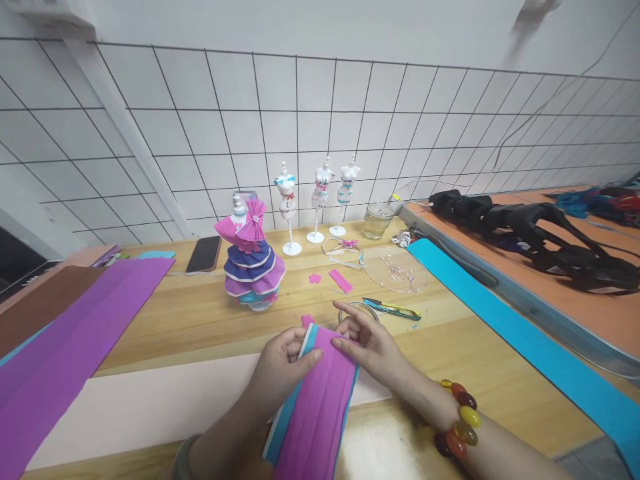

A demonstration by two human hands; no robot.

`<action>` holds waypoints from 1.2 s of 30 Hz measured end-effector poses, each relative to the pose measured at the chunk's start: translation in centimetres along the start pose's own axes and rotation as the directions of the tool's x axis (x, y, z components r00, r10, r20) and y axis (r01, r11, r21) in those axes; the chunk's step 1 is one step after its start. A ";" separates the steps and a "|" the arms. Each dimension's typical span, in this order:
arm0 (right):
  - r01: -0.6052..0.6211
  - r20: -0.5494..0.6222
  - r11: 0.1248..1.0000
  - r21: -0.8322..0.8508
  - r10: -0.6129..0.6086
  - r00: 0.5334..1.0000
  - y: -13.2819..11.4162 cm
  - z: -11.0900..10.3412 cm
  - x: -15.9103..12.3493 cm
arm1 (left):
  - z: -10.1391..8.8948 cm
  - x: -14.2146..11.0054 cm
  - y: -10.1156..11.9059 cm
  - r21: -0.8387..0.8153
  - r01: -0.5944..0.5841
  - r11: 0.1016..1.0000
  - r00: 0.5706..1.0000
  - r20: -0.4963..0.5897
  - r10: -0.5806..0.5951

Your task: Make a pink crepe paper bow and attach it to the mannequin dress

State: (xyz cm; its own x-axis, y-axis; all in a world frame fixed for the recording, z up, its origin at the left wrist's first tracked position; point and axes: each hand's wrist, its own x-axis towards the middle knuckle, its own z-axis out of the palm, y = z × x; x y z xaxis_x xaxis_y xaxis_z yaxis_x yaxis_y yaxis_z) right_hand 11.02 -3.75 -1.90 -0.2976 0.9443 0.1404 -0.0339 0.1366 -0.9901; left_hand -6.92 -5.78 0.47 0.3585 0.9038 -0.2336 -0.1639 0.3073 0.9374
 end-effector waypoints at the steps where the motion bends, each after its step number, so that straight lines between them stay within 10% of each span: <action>1: 0.002 -0.001 1.000 -0.002 -0.002 1.000 0.0 0.0 0.0 | 0.0 0.0 0.0 0.000 0.004 1.000 1.000 0.024 -0.004; 36: 0.260 0.058 0.813 -0.521 -0.270 0.961 -0.2 -1.5 0.9 | 0.7 -0.5 0.4 0.044 0.186 0.982 0.982 0.020 -0.187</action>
State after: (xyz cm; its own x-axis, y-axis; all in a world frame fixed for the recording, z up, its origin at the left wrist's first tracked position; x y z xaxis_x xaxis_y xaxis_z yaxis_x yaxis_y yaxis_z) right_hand 12.23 -2.51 -1.62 -0.3323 0.8534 0.4016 0.3925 0.5123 -0.7639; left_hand -6.54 -6.29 1.12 0.4009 0.8242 -0.3999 -0.0537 0.4569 0.8879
